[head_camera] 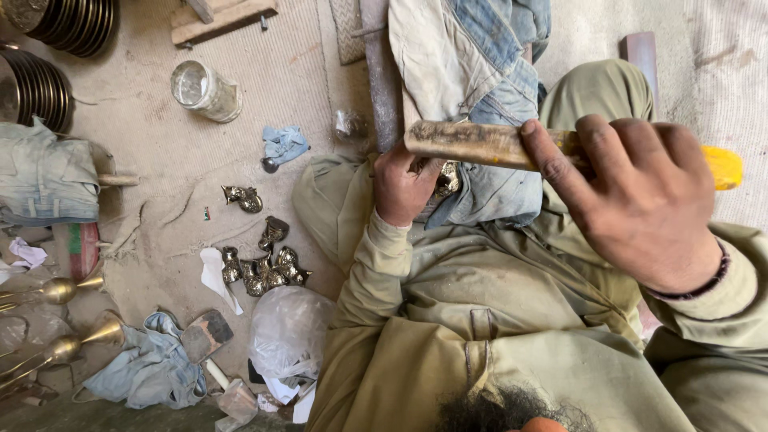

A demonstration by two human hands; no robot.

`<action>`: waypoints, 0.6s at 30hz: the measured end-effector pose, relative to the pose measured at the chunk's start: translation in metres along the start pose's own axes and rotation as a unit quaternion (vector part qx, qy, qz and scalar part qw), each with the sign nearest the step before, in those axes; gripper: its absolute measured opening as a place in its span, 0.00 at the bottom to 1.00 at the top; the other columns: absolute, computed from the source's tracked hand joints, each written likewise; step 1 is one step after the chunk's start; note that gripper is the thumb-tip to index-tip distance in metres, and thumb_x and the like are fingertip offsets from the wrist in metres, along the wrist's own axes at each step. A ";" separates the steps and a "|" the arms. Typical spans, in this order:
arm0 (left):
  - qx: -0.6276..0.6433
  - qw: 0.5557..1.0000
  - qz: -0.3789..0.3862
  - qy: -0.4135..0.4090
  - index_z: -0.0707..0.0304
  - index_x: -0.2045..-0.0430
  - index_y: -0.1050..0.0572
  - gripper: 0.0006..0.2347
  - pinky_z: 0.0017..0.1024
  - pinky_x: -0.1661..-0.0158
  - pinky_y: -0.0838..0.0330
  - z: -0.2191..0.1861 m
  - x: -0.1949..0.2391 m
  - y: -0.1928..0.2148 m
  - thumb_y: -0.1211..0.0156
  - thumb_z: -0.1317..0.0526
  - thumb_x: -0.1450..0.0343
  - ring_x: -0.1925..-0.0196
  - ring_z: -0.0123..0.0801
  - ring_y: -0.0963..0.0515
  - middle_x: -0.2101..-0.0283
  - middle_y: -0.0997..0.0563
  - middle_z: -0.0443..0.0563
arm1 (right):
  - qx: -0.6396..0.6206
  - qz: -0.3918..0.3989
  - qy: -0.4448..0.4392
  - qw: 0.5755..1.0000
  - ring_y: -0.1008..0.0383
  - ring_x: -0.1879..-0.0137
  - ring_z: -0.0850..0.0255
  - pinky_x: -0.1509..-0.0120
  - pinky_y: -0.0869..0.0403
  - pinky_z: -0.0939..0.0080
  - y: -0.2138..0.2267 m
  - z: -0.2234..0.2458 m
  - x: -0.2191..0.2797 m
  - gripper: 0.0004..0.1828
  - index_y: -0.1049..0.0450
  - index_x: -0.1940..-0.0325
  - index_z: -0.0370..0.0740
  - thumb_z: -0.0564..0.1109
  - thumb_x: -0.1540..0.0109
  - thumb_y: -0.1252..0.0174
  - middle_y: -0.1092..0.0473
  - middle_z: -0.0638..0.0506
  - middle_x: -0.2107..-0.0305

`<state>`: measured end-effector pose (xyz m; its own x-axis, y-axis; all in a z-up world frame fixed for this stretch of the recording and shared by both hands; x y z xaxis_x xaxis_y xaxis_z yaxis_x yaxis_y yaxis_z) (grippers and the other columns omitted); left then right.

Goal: The person sits on the floor and uses a hammer and chisel to shape small brass decorative objects. They repeatedly strike the chisel against the metal pieces, occasionally rotating them to work on different sides.

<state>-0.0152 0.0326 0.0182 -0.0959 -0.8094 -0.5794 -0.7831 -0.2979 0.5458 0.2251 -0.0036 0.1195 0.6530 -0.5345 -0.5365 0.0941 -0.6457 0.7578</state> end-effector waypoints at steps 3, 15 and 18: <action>0.023 0.998 0.007 0.062 0.67 0.54 0.27 0.13 0.34 0.55 0.20 0.006 0.001 -0.002 0.32 0.68 0.31 0.54 0.47 0.13 0.58 0.16 0.59 | -0.153 -0.100 -0.068 0.981 0.32 0.67 0.59 0.62 0.39 0.56 0.006 -0.015 0.002 0.22 0.20 0.34 0.45 0.37 0.33 0.43 0.25 0.48 0.63; 0.007 0.999 0.034 -0.013 0.66 0.54 0.26 0.16 0.35 0.55 0.19 -0.007 -0.001 -0.001 0.28 0.68 0.33 0.55 0.45 0.13 0.58 0.17 0.58 | -0.116 -0.104 -0.065 0.986 0.29 0.64 0.59 0.56 0.37 0.59 -0.006 -0.008 0.019 0.21 0.23 0.36 0.50 0.45 0.34 0.39 0.25 0.49 0.64; 0.023 0.999 0.032 -0.025 0.65 0.54 0.26 0.15 0.34 0.55 0.18 -0.005 -0.003 -0.003 0.30 0.69 0.32 0.55 0.45 0.13 0.56 0.16 0.58 | -0.034 -0.128 -0.059 0.989 0.29 0.66 0.63 0.57 0.36 0.61 -0.006 -0.007 0.020 0.21 0.22 0.36 0.54 0.48 0.34 0.38 0.24 0.51 0.63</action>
<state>-0.0096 0.0334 0.0213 -0.1759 -0.7995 -0.5744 -0.8019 -0.2221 0.5546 0.2424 -0.0065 0.1072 0.5102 -0.4208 -0.7501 0.2979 -0.7317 0.6131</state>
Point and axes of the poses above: each hand's wrist, its own x-axis away from the middle knuckle, its own y-axis out of the back of the hand, z = x × y, the point moved 7 cm from there along -x, towards the middle knuckle
